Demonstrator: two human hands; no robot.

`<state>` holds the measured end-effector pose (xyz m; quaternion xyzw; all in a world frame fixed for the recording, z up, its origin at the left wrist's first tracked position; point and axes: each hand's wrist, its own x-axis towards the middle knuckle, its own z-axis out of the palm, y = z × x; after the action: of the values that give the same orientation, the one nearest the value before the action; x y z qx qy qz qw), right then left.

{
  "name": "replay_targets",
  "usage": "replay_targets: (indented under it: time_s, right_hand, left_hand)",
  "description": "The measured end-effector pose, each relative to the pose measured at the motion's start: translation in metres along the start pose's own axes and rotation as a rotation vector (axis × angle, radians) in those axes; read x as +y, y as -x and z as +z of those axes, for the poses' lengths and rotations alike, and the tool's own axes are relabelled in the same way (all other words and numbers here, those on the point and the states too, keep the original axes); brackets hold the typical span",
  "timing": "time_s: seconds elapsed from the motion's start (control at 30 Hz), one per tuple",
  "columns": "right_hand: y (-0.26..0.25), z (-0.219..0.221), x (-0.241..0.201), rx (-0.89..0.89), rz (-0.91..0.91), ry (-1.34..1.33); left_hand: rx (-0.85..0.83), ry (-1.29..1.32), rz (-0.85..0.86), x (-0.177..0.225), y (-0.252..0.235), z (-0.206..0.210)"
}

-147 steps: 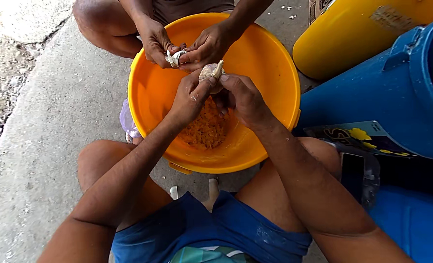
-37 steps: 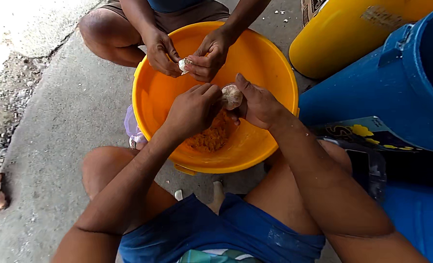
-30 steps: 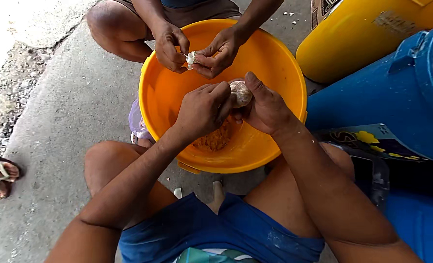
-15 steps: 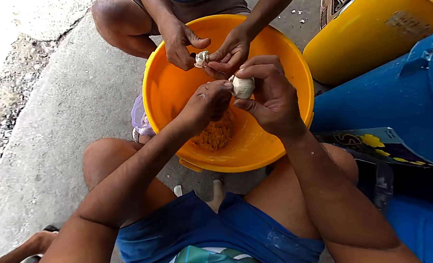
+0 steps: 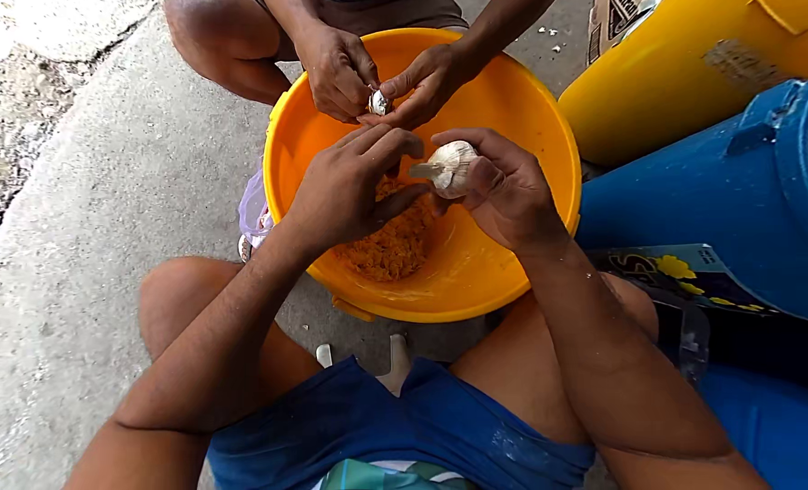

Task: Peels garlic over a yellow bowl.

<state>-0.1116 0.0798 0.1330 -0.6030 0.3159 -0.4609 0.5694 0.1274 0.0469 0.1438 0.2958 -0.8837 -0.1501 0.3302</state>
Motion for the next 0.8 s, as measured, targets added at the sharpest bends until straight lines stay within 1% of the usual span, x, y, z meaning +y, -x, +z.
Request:
replay_targets:
  time_s: [0.17,0.27,0.33,0.4,0.47,0.53,0.63,0.73,0.8]
  right_hand:
    - [0.002,0.008,0.009,0.007,0.23,-0.032]
    - [0.002,0.014,0.011,0.026,0.359,0.015]
    - [0.001,0.017,0.012,0.045,0.426,0.002]
    - [0.001,0.019,0.011,0.071,0.471,-0.045]
    - [0.001,0.021,0.009,0.106,0.433,-0.051]
    - [0.001,0.022,0.007,0.1,0.321,0.029]
    - [-0.001,0.018,0.004,0.037,0.164,0.234]
    - [-0.001,0.012,0.0,-0.045,0.099,0.289]
    - [0.0,0.007,-0.005,-0.083,0.036,0.265]
  left_hand:
    - [-0.134,-0.108,0.054,0.008,0.001,0.007]
    - [-0.183,-0.178,0.082,0.014,0.002,0.013]
    - [-0.202,-0.162,0.062,0.016,0.002,0.016]
    - [-0.249,-0.049,-0.035,0.016,0.001,0.016]
    - [-0.237,0.109,-0.155,0.015,0.001,0.018]
    - [-0.172,0.319,-0.28,0.015,0.001,0.022]
    - [-0.101,0.631,-0.442,0.013,0.001,0.026]
    - [-0.072,0.894,-0.554,0.012,0.001,0.027]
    - [-0.065,1.016,-0.615,0.011,0.0,0.026]
